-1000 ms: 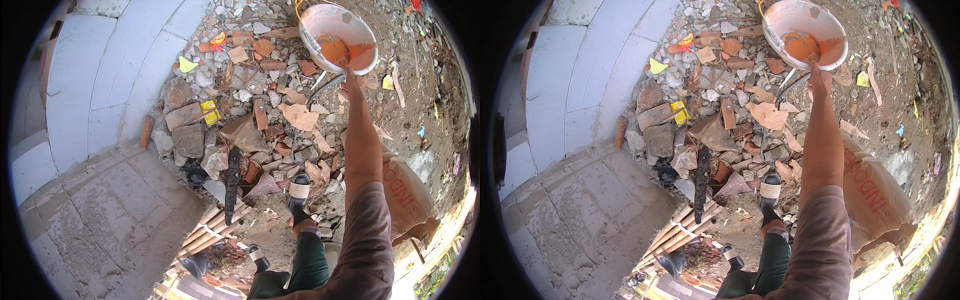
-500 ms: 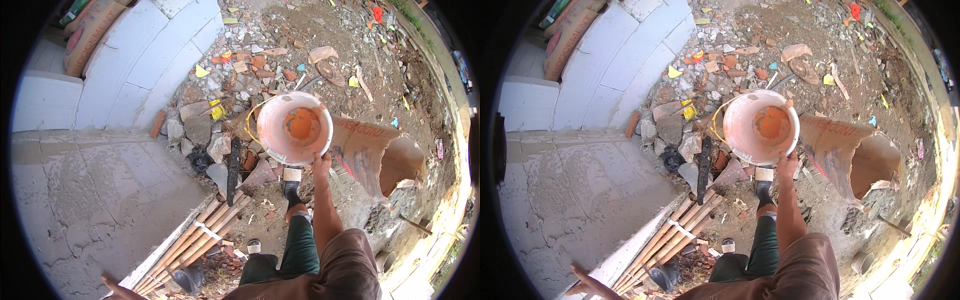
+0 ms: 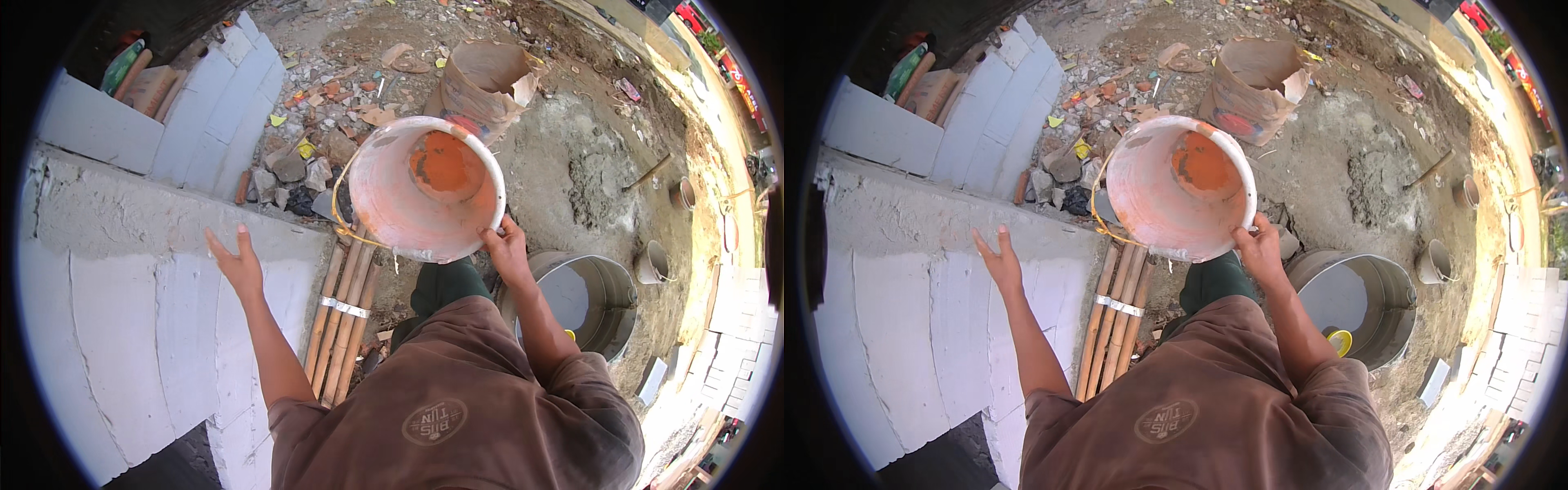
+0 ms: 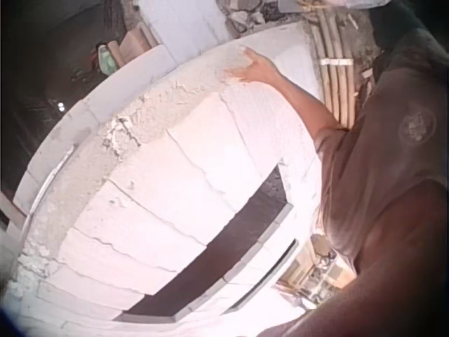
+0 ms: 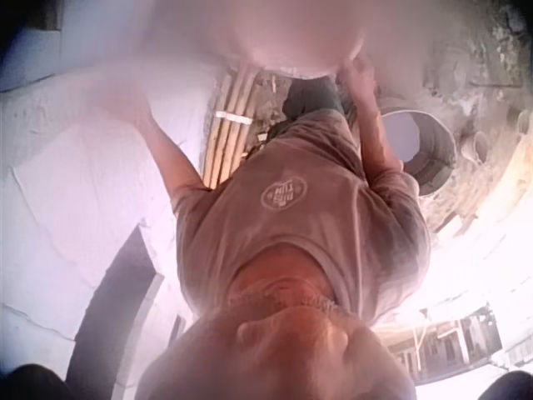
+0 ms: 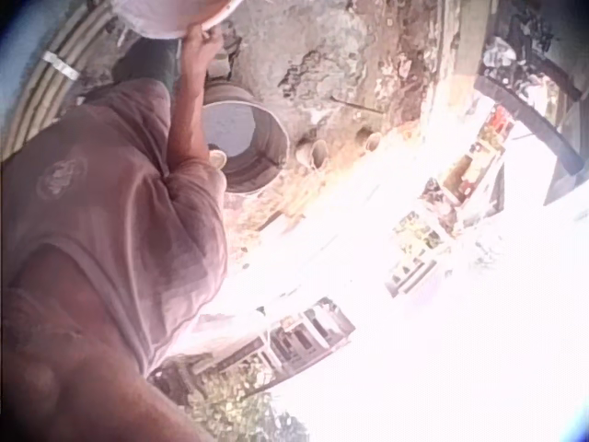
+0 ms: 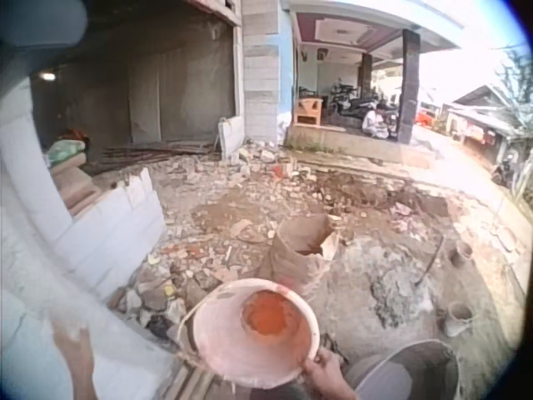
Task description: The person walks around a construction site, picks up a concrete block, carries it to a partially built wall, and uses a trowel to apply mortar to the top of the wall before placing the block. The person then adjusts the block's position.
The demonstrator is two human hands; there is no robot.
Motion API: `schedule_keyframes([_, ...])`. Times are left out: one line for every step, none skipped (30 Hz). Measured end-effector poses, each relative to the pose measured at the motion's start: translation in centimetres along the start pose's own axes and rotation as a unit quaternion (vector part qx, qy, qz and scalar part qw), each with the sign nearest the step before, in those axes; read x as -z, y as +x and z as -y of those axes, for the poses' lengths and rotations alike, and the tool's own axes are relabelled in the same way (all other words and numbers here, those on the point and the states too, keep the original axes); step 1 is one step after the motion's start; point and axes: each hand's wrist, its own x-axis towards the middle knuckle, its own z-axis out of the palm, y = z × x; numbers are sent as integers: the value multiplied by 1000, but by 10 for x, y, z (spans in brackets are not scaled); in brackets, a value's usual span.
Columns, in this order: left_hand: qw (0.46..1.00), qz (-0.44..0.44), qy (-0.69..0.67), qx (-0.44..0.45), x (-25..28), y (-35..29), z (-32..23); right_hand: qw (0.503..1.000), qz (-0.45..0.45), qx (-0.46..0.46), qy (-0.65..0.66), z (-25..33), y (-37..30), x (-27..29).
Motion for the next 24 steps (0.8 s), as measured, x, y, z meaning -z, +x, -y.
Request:
schedule_keyframes([987, 100, -114, 49, -25, -33, -1, 1000, -16, 3, -11, -2, -16, 3])
schedule_keyframes([948, 190, -201, 158, -46, -62, 13, 1000, -13, 9, -26, -4, -29, -2])
schedule_keyframes([881, 249, -287, 282, -57, -93, 7, 995, -2, 46, -93, -8, -39, -2])
schedule_keyframes([789, 297, -353, 406, -61, -122, 2, 999, -8, 46, -24, -11, -50, -11])
schedule_keyframes([794, 282, -366, 395, -70, -142, 7, 996, -9, 32, -80, -16, -53, -13])
schedule_keyframes([801, 267, -382, 376, -80, -165, 6, 997, -13, 46, -65, -25, -61, -7])
schedule_keyframes([809, 246, -398, 355, -83, -185, 3, 998, -22, 25, -52, -26, -70, 5])
schedule_keyframes([821, 246, -395, 332, -80, -202, -3, 999, -37, 4, -26, -34, -83, 27])
schedule_keyframes([829, 249, -394, 309, -74, -219, -15, 998, -55, -17, -3, -42, -98, 52])
schedule_keyframes([841, 241, -393, 281, -67, -227, -31, 997, -63, -32, 27, -49, -111, 68])
schedule_keyframes([836, 264, -414, 244, -63, -239, -52, 995, -89, -25, 32, -58, -126, 86])
schedule_keyframes([829, 287, -432, 209, -56, -258, -79, 992, -115, -21, 35, -70, -147, 105])
schedule_keyframes([818, 310, -452, 175, -50, -280, -105, 989, -142, -16, 36, -82, -170, 127])
schedule_keyframes([798, 380, -455, 111, -44, -302, -130, 986, -163, -9, 39, -89, -189, 146])
schedule_keyframes([770, 443, -457, 47, -40, -327, -154, 979, -190, -51, 42, -89, -204, 167])
schedule_keyframes([748, 507, -427, -20, -42, -353, -174, 970, -218, -93, 46, -89, -220, 189])
schedule_keyframes([724, 568, -385, -69, -41, -379, -198, 958, -247, -137, 52, -92, -233, 209])
schedule_keyframes([695, 625, -324, -144, -45, -399, -215, 945, -309, -105, 32, -102, -242, 230])
schedule_keyframes([662, 669, -256, -218, -47, -417, -231, 937, -319, -138, 12, -119, -250, 253])
schedule_keyframes([645, 688, -235, -236, -47, -434, -251, 929, -328, -172, -7, -137, -260, 275])
schedule_keyframes([620, 712, -212, -252, -50, -454, -273, 928, -341, -151, -2, -152, -274, 291])
schedule_keyframes([600, 730, -190, -268, -55, -472, -290, 922, -356, -151, 4, -159, -287, 307])
schedule_keyframes([593, 739, -187, -259, -65, -491, -300, 916, -371, -151, 10, -167, -300, 324])
schedule_keyframes([588, 746, -182, -253, -78, -509, -307, 911, -384, -150, 18, -175, -309, 342])
